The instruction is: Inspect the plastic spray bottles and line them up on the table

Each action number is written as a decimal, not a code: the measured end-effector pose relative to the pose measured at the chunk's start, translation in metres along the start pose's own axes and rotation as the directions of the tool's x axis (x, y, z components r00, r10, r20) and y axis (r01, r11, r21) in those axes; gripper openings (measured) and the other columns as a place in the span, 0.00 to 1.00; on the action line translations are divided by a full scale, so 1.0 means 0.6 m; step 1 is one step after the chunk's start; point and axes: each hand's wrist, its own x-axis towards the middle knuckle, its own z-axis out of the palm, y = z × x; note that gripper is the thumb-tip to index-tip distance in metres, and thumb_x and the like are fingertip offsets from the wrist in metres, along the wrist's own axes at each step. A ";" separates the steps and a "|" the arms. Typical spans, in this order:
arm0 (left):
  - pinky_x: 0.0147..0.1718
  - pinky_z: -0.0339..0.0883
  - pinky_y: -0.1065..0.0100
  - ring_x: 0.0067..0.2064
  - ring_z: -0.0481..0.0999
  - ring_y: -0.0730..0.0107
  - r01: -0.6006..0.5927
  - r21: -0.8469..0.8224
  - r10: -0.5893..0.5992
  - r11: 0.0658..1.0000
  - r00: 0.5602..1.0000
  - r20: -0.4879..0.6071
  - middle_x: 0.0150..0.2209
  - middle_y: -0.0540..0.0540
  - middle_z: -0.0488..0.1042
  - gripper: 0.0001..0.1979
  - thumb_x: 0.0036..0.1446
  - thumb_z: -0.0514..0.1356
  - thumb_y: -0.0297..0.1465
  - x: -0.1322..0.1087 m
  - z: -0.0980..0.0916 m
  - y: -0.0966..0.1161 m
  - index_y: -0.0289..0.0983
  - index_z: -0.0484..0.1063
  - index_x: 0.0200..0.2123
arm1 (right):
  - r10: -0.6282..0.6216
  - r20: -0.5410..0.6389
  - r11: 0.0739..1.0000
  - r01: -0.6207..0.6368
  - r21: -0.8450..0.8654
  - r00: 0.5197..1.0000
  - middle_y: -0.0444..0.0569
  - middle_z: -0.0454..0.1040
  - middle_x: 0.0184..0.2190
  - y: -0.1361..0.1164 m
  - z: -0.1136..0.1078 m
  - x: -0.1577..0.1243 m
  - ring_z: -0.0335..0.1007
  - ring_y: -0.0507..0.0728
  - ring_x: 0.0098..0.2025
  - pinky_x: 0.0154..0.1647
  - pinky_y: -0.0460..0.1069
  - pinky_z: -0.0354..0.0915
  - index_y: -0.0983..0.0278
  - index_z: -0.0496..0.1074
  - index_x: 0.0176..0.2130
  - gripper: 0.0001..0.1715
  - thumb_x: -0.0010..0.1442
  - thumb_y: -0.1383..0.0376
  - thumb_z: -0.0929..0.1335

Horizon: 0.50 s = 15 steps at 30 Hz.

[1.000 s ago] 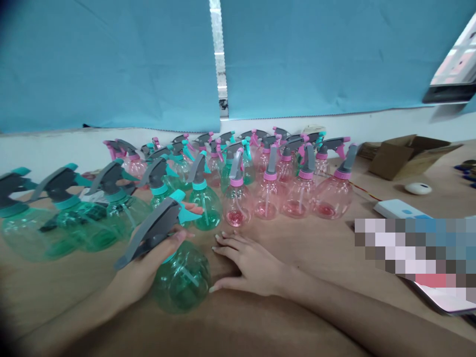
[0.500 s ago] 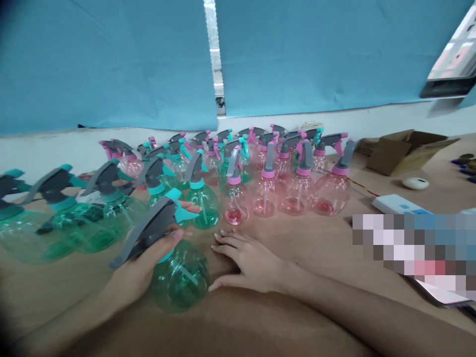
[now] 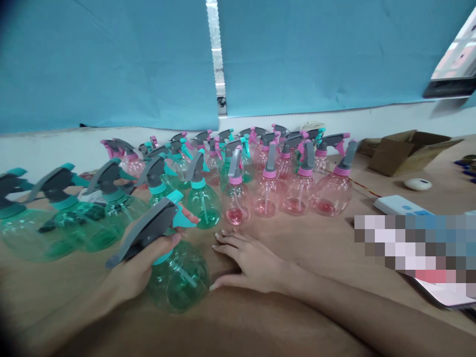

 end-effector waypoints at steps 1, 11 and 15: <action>0.27 0.67 0.67 0.28 0.72 0.67 0.009 -0.027 -0.008 1.000 0.999 0.033 0.27 0.51 0.72 0.05 0.54 0.55 0.31 0.001 -0.002 0.000 0.42 0.68 0.35 | -0.001 0.000 1.000 0.001 0.004 1.000 0.53 0.56 0.63 0.000 0.000 0.000 0.51 0.62 0.64 0.63 0.59 0.50 0.62 0.60 0.60 0.43 0.55 0.41 0.64; 0.29 0.68 0.67 0.29 0.73 0.67 0.087 -0.057 -0.084 0.995 0.995 0.047 0.29 0.52 0.73 0.05 0.53 0.56 0.33 -0.002 -0.002 -0.002 0.43 0.69 0.35 | 0.000 0.012 1.000 0.000 -0.008 1.000 0.54 0.57 0.63 -0.002 -0.002 0.001 0.50 0.62 0.64 0.64 0.58 0.49 0.67 0.61 0.60 0.45 0.55 0.40 0.63; 0.26 0.68 0.68 0.28 0.72 0.67 0.078 0.036 -0.075 0.996 0.994 -0.074 0.27 0.52 0.72 0.09 0.51 0.58 0.34 -0.001 0.002 0.008 0.43 0.70 0.37 | -0.001 0.014 1.000 0.001 -0.022 1.000 0.54 0.57 0.63 0.001 0.001 0.001 0.50 0.62 0.65 0.64 0.59 0.49 0.67 0.60 0.61 0.46 0.55 0.40 0.63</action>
